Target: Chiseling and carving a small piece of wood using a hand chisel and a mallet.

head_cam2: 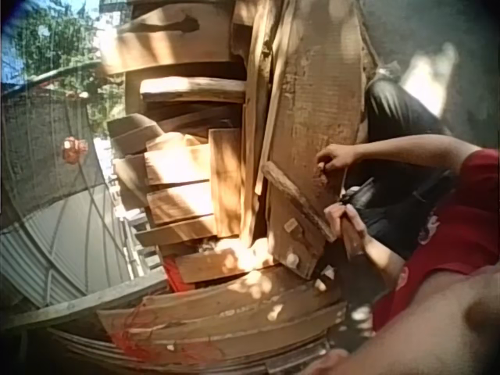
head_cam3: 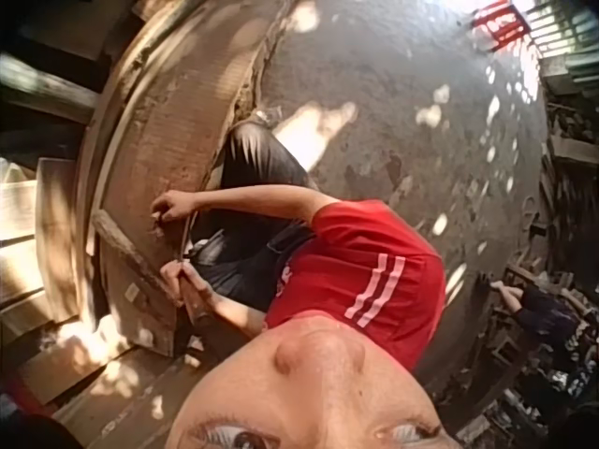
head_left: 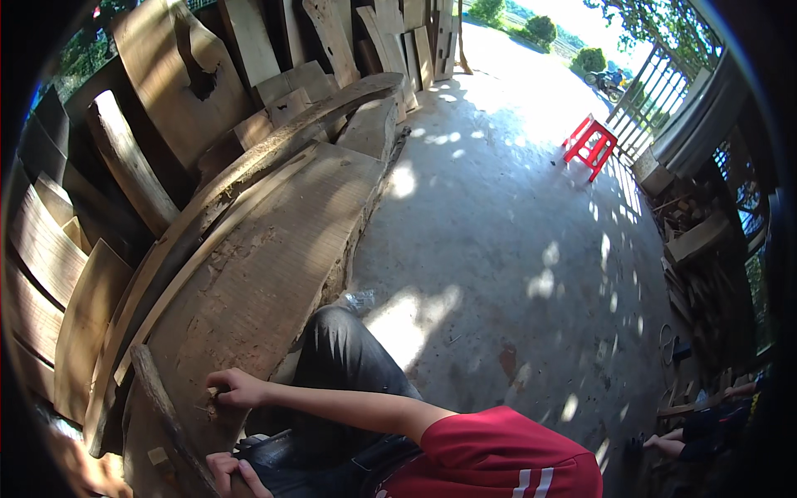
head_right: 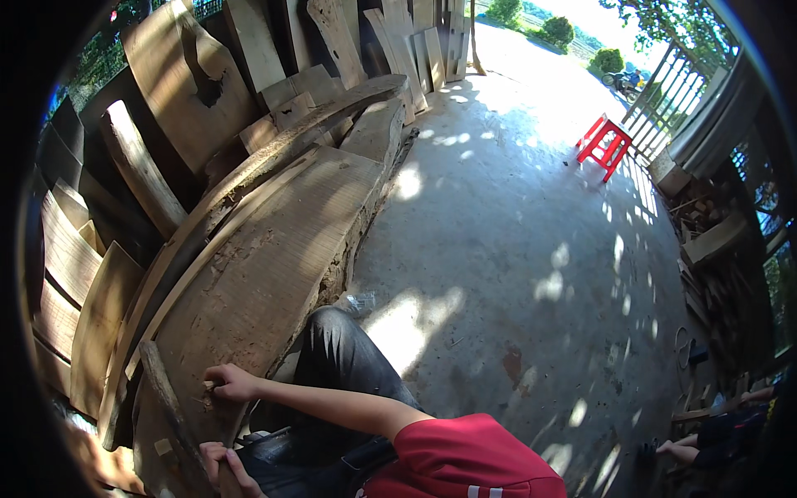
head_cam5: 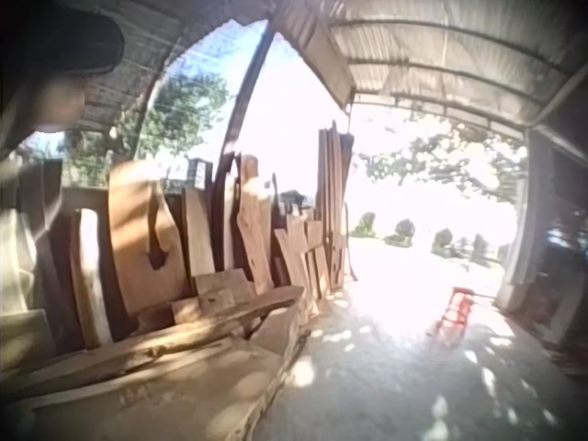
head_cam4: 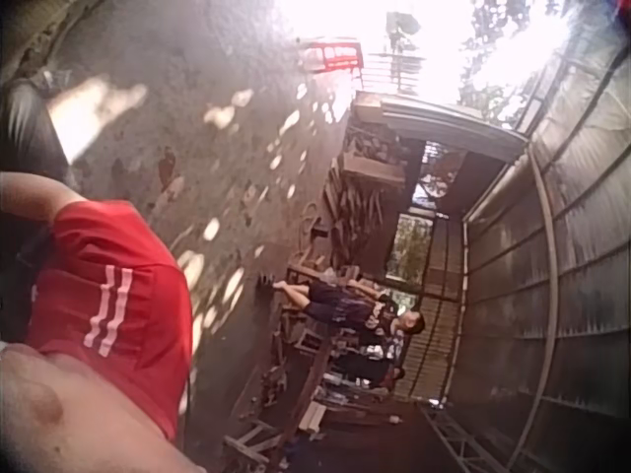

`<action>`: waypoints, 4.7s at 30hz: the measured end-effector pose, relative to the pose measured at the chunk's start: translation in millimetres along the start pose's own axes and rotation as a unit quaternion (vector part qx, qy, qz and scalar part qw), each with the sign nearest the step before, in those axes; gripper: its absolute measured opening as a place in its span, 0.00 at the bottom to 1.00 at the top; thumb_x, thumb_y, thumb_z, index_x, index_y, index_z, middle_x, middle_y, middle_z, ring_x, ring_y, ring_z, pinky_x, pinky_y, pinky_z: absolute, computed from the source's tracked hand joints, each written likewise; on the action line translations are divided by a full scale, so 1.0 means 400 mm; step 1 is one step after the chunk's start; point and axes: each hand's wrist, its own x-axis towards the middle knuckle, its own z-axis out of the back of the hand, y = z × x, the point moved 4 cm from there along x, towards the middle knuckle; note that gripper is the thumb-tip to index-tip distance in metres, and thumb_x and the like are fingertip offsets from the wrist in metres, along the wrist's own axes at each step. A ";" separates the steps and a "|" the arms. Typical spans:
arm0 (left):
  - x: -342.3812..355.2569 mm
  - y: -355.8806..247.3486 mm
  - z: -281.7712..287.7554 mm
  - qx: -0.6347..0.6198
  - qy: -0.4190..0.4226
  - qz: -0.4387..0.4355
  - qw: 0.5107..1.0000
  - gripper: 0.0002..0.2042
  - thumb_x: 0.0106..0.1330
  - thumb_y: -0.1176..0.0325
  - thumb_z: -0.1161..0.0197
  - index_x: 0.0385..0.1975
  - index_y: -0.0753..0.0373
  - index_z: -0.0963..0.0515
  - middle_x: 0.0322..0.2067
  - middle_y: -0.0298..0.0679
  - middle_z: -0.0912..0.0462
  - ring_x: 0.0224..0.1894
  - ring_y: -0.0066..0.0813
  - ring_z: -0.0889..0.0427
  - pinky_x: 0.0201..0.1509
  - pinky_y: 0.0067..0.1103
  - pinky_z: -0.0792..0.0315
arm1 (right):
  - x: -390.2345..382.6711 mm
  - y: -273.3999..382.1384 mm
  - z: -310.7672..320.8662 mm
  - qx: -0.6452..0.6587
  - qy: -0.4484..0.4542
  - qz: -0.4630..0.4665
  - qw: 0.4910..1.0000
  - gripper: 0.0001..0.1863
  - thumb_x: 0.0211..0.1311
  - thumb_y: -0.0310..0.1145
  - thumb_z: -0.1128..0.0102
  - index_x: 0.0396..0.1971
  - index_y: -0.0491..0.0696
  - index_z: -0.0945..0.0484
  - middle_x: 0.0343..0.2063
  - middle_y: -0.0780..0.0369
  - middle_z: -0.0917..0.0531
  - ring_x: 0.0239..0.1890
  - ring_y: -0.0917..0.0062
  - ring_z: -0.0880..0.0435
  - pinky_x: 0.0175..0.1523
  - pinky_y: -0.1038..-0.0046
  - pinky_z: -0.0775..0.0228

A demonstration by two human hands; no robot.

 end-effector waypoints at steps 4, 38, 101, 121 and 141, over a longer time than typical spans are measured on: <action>0.009 0.022 0.004 0.027 -0.006 -0.016 1.000 0.12 0.70 0.67 0.44 0.23 0.65 0.30 0.25 0.45 0.28 0.29 0.40 0.26 0.37 0.31 0.30 | 0.006 -0.014 -0.029 -0.031 -0.018 0.041 0.999 0.18 0.53 0.31 0.47 0.44 0.42 0.31 0.36 0.47 0.21 0.45 0.51 0.22 0.49 0.57 0.31; 0.260 -0.004 0.054 -0.370 -0.067 -0.051 0.925 0.13 0.70 0.62 0.50 0.26 0.63 0.37 0.18 0.37 0.36 0.18 0.23 0.41 0.21 0.21 0.42 | 0.161 0.075 -0.024 0.282 0.243 -0.131 0.919 0.37 0.73 0.59 0.69 0.49 0.41 0.21 0.44 0.53 0.16 0.48 0.67 0.18 0.60 0.67 0.33; 0.320 0.121 0.162 -0.287 -0.309 -0.046 0.905 0.11 0.60 0.73 0.28 0.24 0.62 0.28 0.14 0.30 0.27 0.13 0.15 0.28 0.15 0.14 0.37 | 0.095 0.050 -0.131 -0.082 0.007 -0.024 0.996 0.40 0.33 0.42 0.16 0.42 0.44 0.35 0.34 0.52 0.17 0.37 0.61 0.16 0.44 0.64 0.24; 0.254 0.158 0.103 -0.255 -0.245 0.014 0.935 0.08 0.57 0.78 0.31 0.23 0.61 0.26 0.21 0.29 0.24 0.23 0.15 0.25 0.29 0.15 0.30 | 0.197 0.178 -0.105 0.271 0.242 0.022 0.931 0.25 0.60 0.45 0.47 0.43 0.37 0.20 0.41 0.59 0.18 0.45 0.77 0.23 0.52 0.77 0.33; 0.259 0.108 0.138 -0.083 -0.137 -0.055 0.986 0.08 0.53 0.68 0.27 0.27 0.61 0.19 0.31 0.37 0.16 0.35 0.24 0.17 0.41 0.21 0.25 | 0.174 0.295 -0.169 0.139 0.177 0.257 0.940 0.22 0.54 0.30 0.39 0.50 0.41 0.27 0.48 0.58 0.24 0.51 0.76 0.25 0.57 0.72 0.32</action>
